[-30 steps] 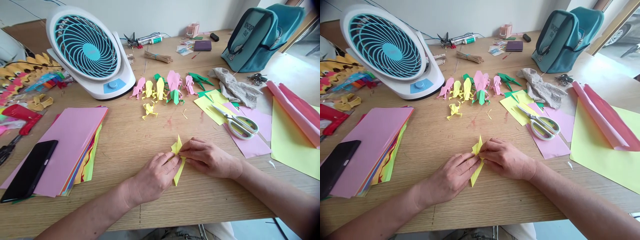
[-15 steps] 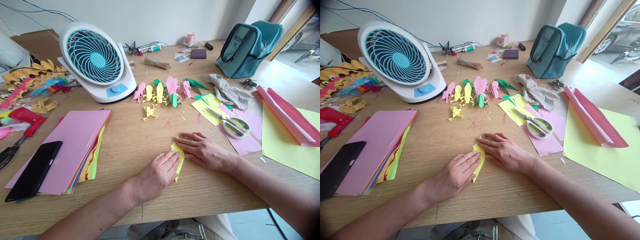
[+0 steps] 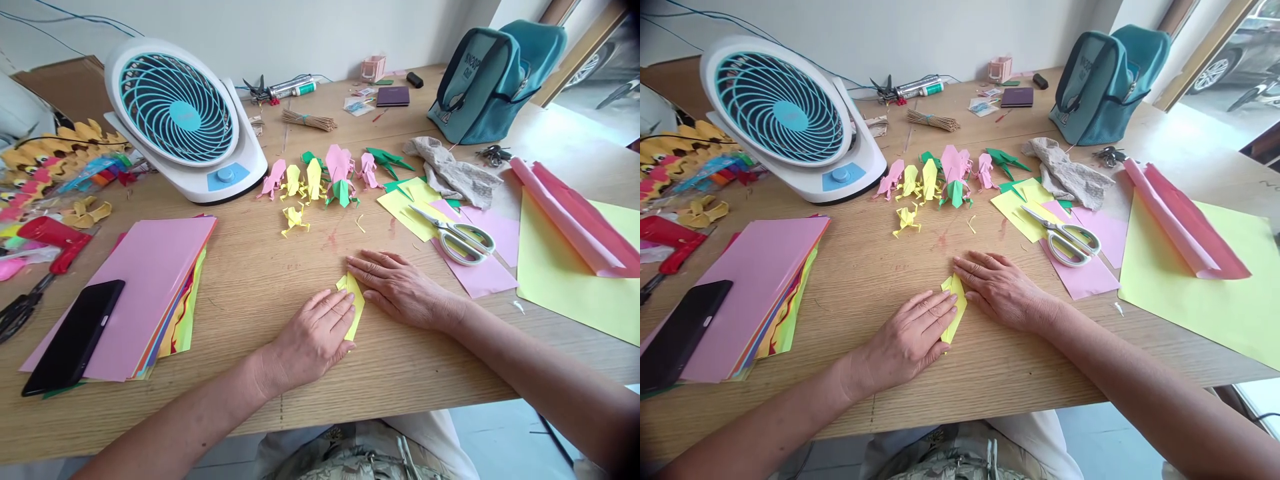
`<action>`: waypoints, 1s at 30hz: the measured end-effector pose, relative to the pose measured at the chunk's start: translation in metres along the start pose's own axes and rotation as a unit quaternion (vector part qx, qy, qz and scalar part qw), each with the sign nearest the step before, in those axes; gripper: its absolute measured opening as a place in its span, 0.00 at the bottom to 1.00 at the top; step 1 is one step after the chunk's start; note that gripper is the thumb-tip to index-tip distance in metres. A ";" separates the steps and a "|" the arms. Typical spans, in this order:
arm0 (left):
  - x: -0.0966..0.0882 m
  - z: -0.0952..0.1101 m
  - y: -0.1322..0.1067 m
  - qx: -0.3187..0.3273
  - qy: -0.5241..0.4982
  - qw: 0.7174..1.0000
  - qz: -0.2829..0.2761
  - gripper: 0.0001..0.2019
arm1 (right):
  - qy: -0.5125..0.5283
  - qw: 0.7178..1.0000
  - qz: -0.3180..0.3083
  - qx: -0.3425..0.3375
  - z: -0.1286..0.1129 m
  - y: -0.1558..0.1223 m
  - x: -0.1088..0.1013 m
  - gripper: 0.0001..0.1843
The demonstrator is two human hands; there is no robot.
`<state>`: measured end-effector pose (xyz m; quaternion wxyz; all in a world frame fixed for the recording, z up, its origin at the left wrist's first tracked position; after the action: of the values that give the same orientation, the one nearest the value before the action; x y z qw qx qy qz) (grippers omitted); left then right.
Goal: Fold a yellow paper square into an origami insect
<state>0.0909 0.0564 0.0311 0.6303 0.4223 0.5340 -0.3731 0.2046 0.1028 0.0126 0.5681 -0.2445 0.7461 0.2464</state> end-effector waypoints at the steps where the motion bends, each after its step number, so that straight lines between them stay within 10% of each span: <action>1: -0.001 0.000 0.000 -0.002 0.000 1.000 0.000 0.21 | 0.004 1.000 0.005 0.005 0.001 0.000 -0.001 0.29; 19: -0.002 -0.002 -0.003 -0.046 -0.009 0.999 0.011 0.22 | 0.003 0.997 -0.009 -0.078 -0.016 -0.005 -0.009 0.31; 30: -0.019 -0.046 -0.007 -0.128 -0.240 0.954 0.125 0.17 | 0.102 0.989 0.063 -0.084 -0.033 0.003 -0.025 0.25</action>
<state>0.0650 0.0966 0.0454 0.8303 0.2990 0.3533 -0.3103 0.1845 0.0863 0.0446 0.4501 -0.2673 0.7907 0.3176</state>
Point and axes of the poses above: each hand's wrist, its own y-axis towards the middle knuckle, its own x-axis out of the palm, z = x × y, the point moved 9 cm from there along y, towards the middle knuckle, and after that the axes turned 5 degrees about -z, right-handed, at the moved point
